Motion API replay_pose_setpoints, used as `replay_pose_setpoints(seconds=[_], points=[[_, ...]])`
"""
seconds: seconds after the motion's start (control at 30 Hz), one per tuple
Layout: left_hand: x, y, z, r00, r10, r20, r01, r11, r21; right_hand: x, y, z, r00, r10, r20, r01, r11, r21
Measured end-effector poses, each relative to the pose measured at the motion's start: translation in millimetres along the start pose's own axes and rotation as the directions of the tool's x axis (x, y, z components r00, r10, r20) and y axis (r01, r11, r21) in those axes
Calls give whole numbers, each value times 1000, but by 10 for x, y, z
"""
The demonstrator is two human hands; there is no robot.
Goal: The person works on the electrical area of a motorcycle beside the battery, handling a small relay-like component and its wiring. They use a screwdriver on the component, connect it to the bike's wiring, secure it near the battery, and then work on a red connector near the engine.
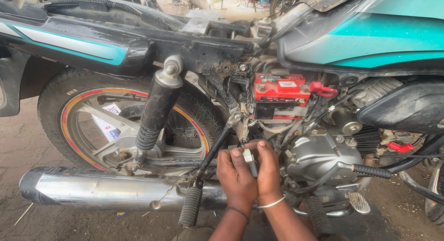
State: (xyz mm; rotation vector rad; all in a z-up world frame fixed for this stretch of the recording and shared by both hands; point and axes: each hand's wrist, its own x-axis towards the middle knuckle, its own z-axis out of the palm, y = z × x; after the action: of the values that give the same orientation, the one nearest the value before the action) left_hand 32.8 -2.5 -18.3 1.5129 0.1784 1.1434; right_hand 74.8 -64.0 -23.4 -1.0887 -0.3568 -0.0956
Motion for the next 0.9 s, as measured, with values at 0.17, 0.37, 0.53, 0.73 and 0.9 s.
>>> replay_pose_setpoints(seconds=[0.17,0.37,0.53,0.73,0.9], points=[[147,-21,-79,998,34,43,-35,999,20,54,128,49,992,-92,-91,70,973,-220],[137,-192,-75,991,-115,72,128,968,-218,-7,-20,110,990,122,-69,-110,982,154],[240,-240,-191,858,-484,171,490,673,-554,-69,-200,33,901,338,273,-403,885,233],[266,-32,-275,818,-542,191,551,647,-527,24,-193,-55,825,493,275,-551,810,201],[195,-219,-199,842,-519,148,518,701,-491,25,-145,-81,834,503,226,-544,819,184]])
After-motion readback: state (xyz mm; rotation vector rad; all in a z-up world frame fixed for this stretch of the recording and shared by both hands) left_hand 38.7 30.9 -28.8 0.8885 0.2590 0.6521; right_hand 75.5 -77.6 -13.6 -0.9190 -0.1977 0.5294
